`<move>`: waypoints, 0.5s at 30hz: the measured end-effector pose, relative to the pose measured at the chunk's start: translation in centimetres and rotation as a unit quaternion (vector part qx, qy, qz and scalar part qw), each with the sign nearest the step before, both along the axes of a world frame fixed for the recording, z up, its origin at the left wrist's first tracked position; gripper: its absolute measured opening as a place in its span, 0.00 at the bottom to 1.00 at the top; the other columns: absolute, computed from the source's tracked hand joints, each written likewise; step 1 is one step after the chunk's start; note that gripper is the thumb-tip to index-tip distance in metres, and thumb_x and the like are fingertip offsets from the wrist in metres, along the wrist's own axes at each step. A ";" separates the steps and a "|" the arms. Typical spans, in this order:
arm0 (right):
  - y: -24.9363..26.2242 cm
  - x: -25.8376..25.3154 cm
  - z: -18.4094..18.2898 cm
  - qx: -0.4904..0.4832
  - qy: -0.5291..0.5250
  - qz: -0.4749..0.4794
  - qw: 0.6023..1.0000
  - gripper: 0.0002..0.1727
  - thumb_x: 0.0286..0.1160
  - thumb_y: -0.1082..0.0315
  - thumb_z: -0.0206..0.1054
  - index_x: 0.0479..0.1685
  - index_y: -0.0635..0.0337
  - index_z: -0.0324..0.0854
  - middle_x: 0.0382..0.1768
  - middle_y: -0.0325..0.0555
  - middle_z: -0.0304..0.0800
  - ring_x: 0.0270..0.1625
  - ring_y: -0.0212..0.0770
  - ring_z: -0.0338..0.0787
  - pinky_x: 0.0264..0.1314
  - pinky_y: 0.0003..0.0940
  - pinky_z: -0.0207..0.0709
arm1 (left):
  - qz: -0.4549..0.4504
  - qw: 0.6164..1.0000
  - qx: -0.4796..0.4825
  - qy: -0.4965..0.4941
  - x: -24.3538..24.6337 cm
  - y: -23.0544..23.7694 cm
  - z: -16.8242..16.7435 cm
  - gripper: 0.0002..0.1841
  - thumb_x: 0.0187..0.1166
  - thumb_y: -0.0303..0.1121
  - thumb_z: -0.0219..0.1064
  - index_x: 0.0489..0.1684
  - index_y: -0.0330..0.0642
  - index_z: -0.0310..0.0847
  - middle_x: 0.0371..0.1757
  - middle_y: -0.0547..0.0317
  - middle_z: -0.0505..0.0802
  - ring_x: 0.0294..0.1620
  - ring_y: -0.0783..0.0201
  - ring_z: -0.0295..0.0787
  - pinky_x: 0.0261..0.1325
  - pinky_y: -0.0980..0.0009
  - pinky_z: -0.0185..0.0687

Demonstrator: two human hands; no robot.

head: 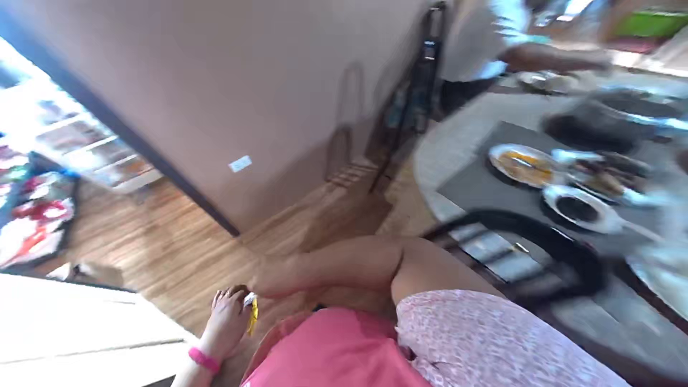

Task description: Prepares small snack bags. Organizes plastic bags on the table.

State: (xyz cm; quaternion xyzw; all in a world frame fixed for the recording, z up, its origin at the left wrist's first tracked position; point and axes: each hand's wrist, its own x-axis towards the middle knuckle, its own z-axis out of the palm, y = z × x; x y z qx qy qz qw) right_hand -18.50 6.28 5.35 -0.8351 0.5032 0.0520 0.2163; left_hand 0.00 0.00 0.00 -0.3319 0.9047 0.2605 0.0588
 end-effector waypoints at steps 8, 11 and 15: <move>-22.8 -1.0 2.5 0.153 -0.037 0.069 0.985 0.23 0.91 0.58 0.58 0.53 0.75 0.83 0.50 0.70 0.87 0.58 0.66 0.87 0.62 0.66 0.75 | 0.101 0.982 -0.049 0.150 1.1 -15.8 2.3 0.15 0.78 0.37 0.71 0.36 0.30 0.93 0.49 0.35 0.93 0.61 0.38 0.87 0.71 0.42 0.75; -29.7 -1.3 2.0 0.234 -0.120 0.023 0.965 0.22 0.93 0.56 0.55 0.48 0.69 0.81 0.30 0.49 0.80 0.29 0.38 0.78 0.36 0.37 0.74 | 0.184 0.979 0.030 0.088 2.2 -22.8 4.9 0.17 0.84 0.41 0.67 0.42 0.32 0.92 0.47 0.40 0.92 0.54 0.48 0.88 0.64 0.49 0.78; -36.8 -0.3 0.1 0.375 -0.419 0.038 0.826 0.16 0.89 0.63 0.47 0.40 0.59 0.79 0.27 0.32 0.86 0.29 0.27 0.86 0.38 0.27 0.84 | 0.303 0.913 0.033 0.272 3.5 -32.4 6.1 0.09 0.81 0.32 0.68 0.43 0.39 0.95 0.43 0.55 0.95 0.42 0.69 0.90 0.51 0.67 0.86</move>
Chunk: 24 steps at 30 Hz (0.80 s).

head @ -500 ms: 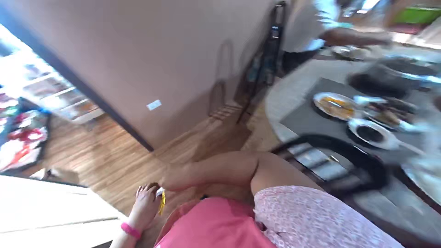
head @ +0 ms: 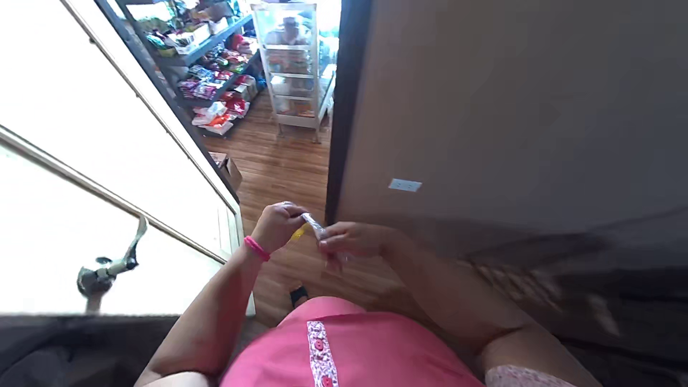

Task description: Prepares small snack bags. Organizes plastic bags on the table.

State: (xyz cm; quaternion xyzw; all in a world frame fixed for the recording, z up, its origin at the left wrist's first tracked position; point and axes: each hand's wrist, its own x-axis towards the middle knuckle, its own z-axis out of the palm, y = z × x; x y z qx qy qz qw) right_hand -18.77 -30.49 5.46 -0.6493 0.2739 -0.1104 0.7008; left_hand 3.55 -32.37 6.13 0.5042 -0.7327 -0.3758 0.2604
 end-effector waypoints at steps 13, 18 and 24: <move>-33.1 4.0 -0.6 0.061 -0.271 0.029 0.960 0.19 0.80 0.41 0.66 0.24 0.39 0.84 0.16 0.20 0.81 0.18 0.21 0.82 0.23 0.22 0.80 | -0.261 0.930 -0.069 0.248 6.0 -31.6 3.6 0.05 0.72 0.37 0.79 0.38 0.49 0.96 0.65 0.68 0.90 0.69 0.75 0.81 0.73 0.73 0.78; -42.9 7.4 1.9 0.040 -0.260 -0.129 0.956 0.14 0.75 0.47 0.72 0.42 0.47 0.87 0.30 0.32 0.94 0.28 0.28 0.91 0.30 0.26 0.86 | -0.113 0.938 -0.054 0.324 6.8 -42.3 0.7 0.04 0.77 0.29 0.71 0.42 0.42 0.92 0.48 0.66 0.97 0.52 0.73 0.93 0.59 0.71 0.89; -54.3 12.7 2.3 -0.326 0.050 -0.354 0.875 0.16 0.70 0.66 0.76 0.51 0.69 0.88 0.48 0.53 0.90 0.48 0.38 0.87 0.54 0.32 0.82 | 0.153 0.922 0.041 0.353 5.5 -53.5 1.0 0.11 0.83 0.24 0.63 0.58 0.31 0.84 0.45 0.61 0.95 0.45 0.74 0.92 0.53 0.75 0.89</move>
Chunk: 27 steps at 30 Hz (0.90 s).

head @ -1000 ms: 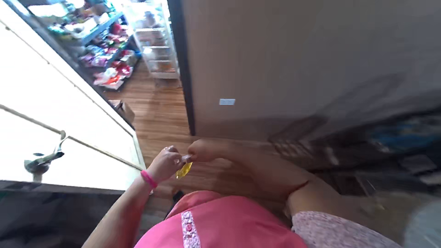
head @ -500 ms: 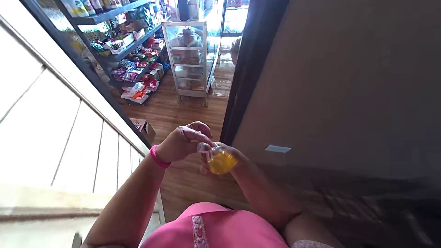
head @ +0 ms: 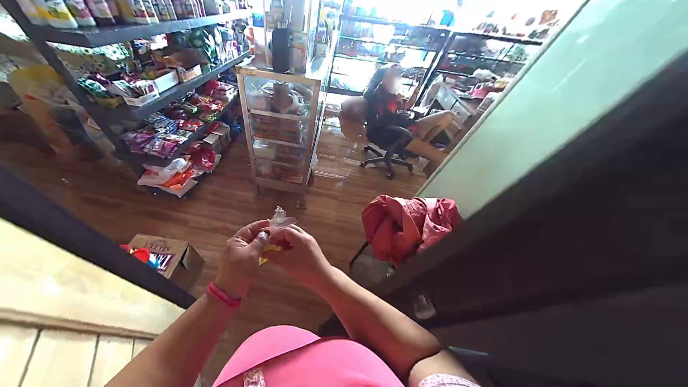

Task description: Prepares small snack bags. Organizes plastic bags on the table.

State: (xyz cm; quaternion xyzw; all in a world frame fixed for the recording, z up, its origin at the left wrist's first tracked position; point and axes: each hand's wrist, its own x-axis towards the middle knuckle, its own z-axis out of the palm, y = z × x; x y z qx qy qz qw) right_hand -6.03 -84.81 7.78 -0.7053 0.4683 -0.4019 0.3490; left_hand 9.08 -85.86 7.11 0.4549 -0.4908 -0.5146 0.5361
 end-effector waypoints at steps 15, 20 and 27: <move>-27.4 -2.2 -0.8 0.093 -0.025 -0.288 0.953 0.10 0.70 0.67 0.65 0.37 0.65 0.87 0.50 0.51 0.84 0.52 0.40 0.84 0.55 0.39 0.78 | -0.244 0.969 0.043 -0.009 -4.1 -32.7 -2.1 0.05 0.77 0.23 0.69 0.42 0.32 0.90 0.37 0.61 0.95 0.40 0.74 0.92 0.50 0.74 0.89; -32.8 -8.3 -0.4 0.140 -0.051 -0.365 0.919 0.06 0.72 0.70 0.69 0.31 0.63 0.83 0.48 0.49 0.81 0.48 0.38 0.82 0.50 0.37 0.78 | -0.396 0.916 0.061 0.015 -10.1 -41.8 -2.5 0.05 0.69 0.22 0.73 0.24 0.37 0.90 0.41 0.62 0.90 0.45 0.73 0.87 0.53 0.74 0.86; -37.9 -21.2 -4.1 0.131 -0.138 -0.450 0.872 0.07 0.66 0.65 0.75 0.34 0.58 0.85 0.44 0.40 0.85 0.42 0.27 0.85 0.46 0.26 0.83 | -0.658 0.752 0.022 -0.034 -25.4 -52.3 -3.7 0.12 0.80 0.28 0.61 0.27 0.36 0.87 0.51 0.60 0.84 0.54 0.74 0.80 0.61 0.74 0.77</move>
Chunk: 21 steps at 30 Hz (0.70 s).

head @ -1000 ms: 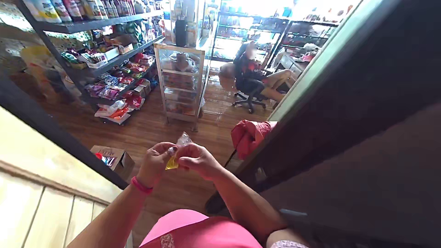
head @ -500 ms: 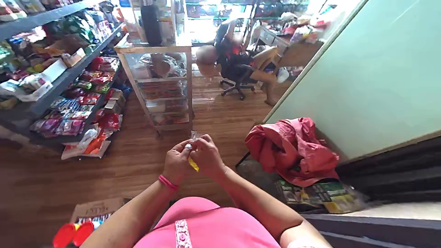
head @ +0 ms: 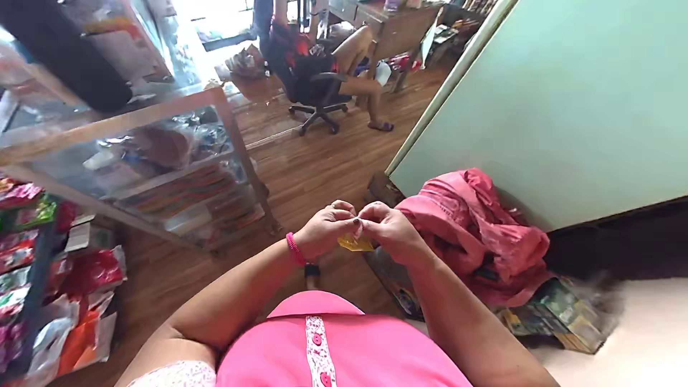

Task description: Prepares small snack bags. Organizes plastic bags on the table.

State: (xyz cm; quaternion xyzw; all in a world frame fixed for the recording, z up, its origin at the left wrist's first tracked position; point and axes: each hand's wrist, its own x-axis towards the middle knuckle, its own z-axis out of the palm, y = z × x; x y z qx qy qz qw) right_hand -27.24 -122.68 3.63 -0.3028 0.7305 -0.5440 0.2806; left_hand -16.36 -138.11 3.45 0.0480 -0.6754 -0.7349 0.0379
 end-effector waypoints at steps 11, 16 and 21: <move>-15.7 -22.3 5.8 0.081 0.180 -0.062 0.978 0.16 0.77 0.63 0.70 0.58 0.62 0.88 0.46 0.44 0.95 0.47 0.29 0.93 0.56 0.29 0.86 | -0.046 0.966 -0.235 -0.095 -26.7 -18.0 7.0 0.14 0.85 0.39 0.67 0.42 0.37 0.91 0.37 0.59 0.92 0.38 0.73 0.85 0.49 0.68 0.80; -25.4 -32.3 5.4 0.021 0.242 -0.153 0.958 0.07 0.73 0.66 0.76 0.42 0.61 0.92 0.38 0.41 0.94 0.39 0.25 0.90 0.50 0.26 0.84 | -0.013 0.993 -0.069 -0.096 -38.2 -27.1 6.2 0.10 0.83 0.33 0.69 0.47 0.32 0.86 0.36 0.58 0.91 0.34 0.71 0.85 0.47 0.70 0.83; -35.4 -42.2 5.6 -0.002 0.372 -0.139 0.918 0.09 0.76 0.68 0.72 0.42 0.64 0.93 0.43 0.51 0.95 0.46 0.41 0.94 0.55 0.41 0.87 | -0.036 0.997 0.034 -0.066 -49.0 -37.0 5.1 0.11 0.87 0.27 0.61 0.56 0.30 0.83 0.40 0.58 0.91 0.39 0.71 0.87 0.50 0.72 0.84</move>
